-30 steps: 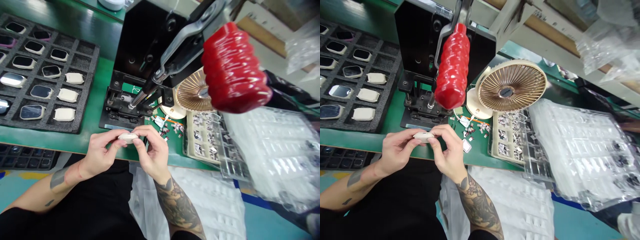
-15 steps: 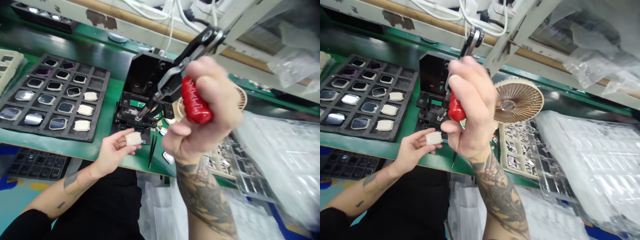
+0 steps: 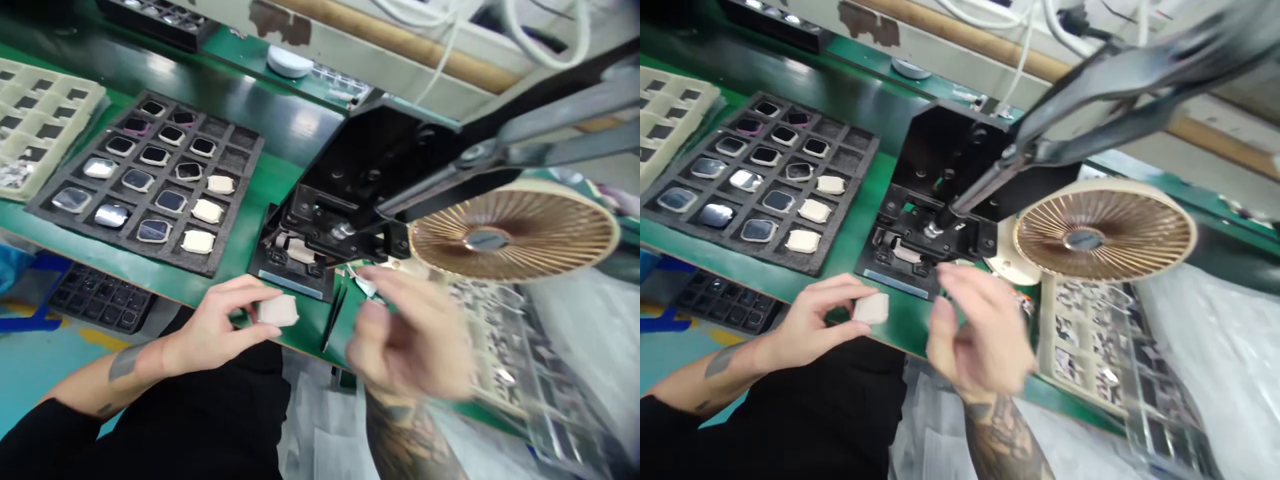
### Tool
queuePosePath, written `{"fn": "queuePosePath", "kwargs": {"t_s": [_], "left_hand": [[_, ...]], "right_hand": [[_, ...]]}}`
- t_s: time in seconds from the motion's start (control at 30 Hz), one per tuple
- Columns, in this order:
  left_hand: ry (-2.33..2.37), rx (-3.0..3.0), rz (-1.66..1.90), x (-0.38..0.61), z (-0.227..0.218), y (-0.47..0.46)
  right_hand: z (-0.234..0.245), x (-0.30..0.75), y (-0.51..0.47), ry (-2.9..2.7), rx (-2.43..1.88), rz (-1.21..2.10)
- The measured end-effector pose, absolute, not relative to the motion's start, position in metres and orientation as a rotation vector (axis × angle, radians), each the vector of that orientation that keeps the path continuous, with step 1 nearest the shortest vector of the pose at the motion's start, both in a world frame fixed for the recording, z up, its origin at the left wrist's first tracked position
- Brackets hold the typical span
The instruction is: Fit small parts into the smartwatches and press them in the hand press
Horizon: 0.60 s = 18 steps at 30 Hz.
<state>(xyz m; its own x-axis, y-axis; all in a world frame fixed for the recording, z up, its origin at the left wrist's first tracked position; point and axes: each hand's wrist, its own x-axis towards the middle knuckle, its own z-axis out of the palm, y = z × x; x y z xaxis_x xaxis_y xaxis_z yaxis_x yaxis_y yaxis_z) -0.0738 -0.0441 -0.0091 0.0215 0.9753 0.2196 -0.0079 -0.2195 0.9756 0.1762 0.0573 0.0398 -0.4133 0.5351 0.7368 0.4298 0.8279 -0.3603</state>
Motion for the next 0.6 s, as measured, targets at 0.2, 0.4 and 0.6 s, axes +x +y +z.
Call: {"fn": "queuePosePath", "kwargs": {"t_s": [0.2,0.4,0.6], "left_hand": [[1.180,1.600,1.288,-0.090,-0.007,-0.037],[1.252,1.902,1.131,-0.086,0.005,-0.030],[1.687,2.404,0.884,-0.072,0.013,-0.003]], "right_hand": [[-0.006,0.142,0.072,-2.516,-0.957,0.065],[-0.007,0.133,0.083,-2.438,-1.056,0.252],[0.007,0.167,0.041,-2.169,-1.009,0.343]]}}
